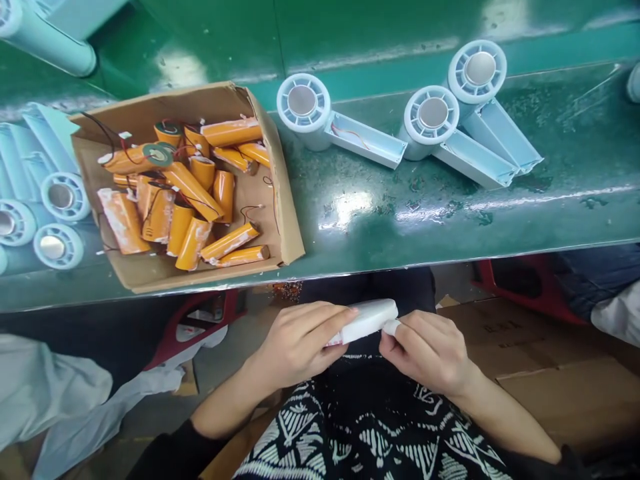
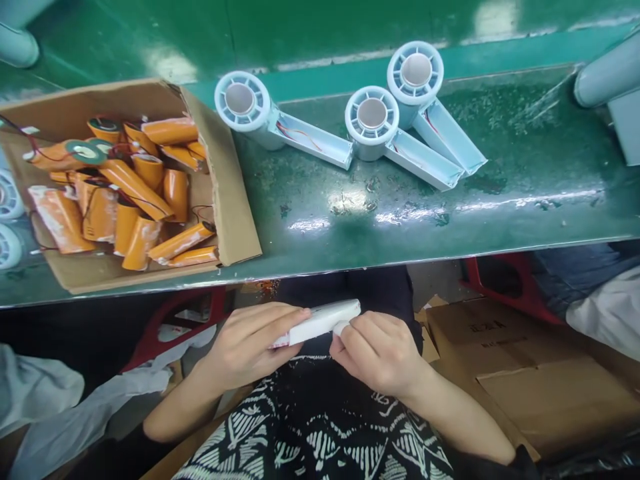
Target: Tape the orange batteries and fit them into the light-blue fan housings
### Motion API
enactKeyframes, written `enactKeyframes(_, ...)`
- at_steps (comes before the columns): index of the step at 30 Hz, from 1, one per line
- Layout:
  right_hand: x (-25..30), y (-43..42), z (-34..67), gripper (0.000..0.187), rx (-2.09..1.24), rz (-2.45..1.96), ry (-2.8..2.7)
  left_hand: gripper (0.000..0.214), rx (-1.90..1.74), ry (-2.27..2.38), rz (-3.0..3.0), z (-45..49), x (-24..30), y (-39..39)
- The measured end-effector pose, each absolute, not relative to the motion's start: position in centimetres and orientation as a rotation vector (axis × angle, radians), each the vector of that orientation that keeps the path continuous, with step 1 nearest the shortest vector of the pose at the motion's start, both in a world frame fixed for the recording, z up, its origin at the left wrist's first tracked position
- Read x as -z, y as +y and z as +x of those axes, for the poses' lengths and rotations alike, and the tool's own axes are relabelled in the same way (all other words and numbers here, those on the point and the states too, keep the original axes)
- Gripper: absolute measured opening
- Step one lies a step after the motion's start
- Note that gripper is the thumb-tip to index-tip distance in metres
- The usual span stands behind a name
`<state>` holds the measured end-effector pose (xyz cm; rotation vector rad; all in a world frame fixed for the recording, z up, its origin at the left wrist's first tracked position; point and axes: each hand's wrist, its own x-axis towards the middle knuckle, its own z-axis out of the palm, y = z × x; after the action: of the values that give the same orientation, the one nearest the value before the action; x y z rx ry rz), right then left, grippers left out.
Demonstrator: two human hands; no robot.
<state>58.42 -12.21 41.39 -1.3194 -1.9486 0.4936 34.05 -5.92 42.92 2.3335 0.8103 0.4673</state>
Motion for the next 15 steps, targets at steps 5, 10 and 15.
enactKeyframes(5, -40.1, -12.5, 57.5, 0.019, -0.688, -1.363, -1.631, 0.040, -0.497, 0.804, 2.282, 33.8, -42.3, -6.3)
enactKeyframes(10, -38.8, -13.1, 56.8, 0.017, -0.782, -1.384, -1.378, 0.037, -0.526, 0.817, 2.273, 33.4, -41.8, -6.8)
enactKeyframes(15, -38.5, -13.1, 57.5, 0.015, -0.755, -1.368, -1.430, 0.037, -0.542, 0.841, 2.262, 33.2, -41.9, -7.0)
